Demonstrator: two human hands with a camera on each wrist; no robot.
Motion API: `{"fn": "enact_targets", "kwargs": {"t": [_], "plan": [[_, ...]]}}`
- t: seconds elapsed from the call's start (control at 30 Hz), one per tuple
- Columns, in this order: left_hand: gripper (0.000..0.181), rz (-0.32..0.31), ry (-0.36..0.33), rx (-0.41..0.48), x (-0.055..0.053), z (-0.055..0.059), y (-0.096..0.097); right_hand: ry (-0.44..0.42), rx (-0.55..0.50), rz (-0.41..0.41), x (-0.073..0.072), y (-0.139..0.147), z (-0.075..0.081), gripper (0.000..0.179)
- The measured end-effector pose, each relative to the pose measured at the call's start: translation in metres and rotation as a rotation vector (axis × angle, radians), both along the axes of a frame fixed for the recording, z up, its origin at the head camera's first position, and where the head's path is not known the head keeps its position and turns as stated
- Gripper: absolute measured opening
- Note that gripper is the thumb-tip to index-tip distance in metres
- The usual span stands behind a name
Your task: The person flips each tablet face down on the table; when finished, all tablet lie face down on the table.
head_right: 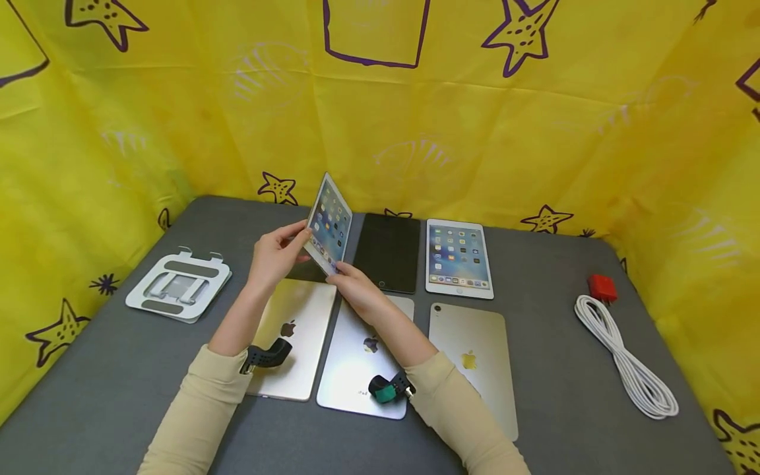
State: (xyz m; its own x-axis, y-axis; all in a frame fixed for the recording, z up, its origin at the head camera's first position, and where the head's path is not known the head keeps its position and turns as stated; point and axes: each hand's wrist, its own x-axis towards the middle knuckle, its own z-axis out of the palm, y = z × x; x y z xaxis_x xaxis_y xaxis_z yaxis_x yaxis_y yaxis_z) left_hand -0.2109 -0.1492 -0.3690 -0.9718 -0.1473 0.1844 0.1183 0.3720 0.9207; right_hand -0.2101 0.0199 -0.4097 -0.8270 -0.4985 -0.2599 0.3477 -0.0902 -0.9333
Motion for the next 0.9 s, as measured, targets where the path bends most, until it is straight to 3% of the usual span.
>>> {"fn": "enact_targets", "kwargs": {"t": [0.2, 0.33, 0.47, 0.57, 0.67, 0.77, 0.9], "plan": [[0.041, -0.022, 0.037, 0.011, 0.003, -0.003, 0.015, 0.051, 0.082, 0.017, -0.004, 0.005, 0.007, 0.055], [0.04, -0.01, 0.06, 0.025, 0.003, -0.005, 0.023, 0.099, 0.124, -0.018, -0.012, 0.013, 0.018, 0.046], [0.039, 0.015, 0.082, 0.028, 0.003, -0.007, 0.029, 0.313, 0.183, -0.111, -0.026, 0.02, 0.032, 0.04], [0.039, 0.018, 0.093, 0.023, 0.002, -0.009, 0.032, 0.522, 0.276, -0.187, -0.036, 0.022, 0.042, 0.038], [0.039, 0.019, 0.099, 0.018, 0.001, -0.012, 0.034, 0.666, 0.38, -0.225, -0.043, 0.021, 0.049, 0.036], [0.039, 0.024, 0.098, 0.022, 0.001, -0.013, 0.036, 0.717, 0.436, -0.236, -0.047, 0.017, 0.053, 0.035], [0.04, 0.03, 0.077, 0.027, 0.002, -0.013, 0.036, 0.695, 0.457, -0.243, -0.051, 0.012, 0.055, 0.035]]}}
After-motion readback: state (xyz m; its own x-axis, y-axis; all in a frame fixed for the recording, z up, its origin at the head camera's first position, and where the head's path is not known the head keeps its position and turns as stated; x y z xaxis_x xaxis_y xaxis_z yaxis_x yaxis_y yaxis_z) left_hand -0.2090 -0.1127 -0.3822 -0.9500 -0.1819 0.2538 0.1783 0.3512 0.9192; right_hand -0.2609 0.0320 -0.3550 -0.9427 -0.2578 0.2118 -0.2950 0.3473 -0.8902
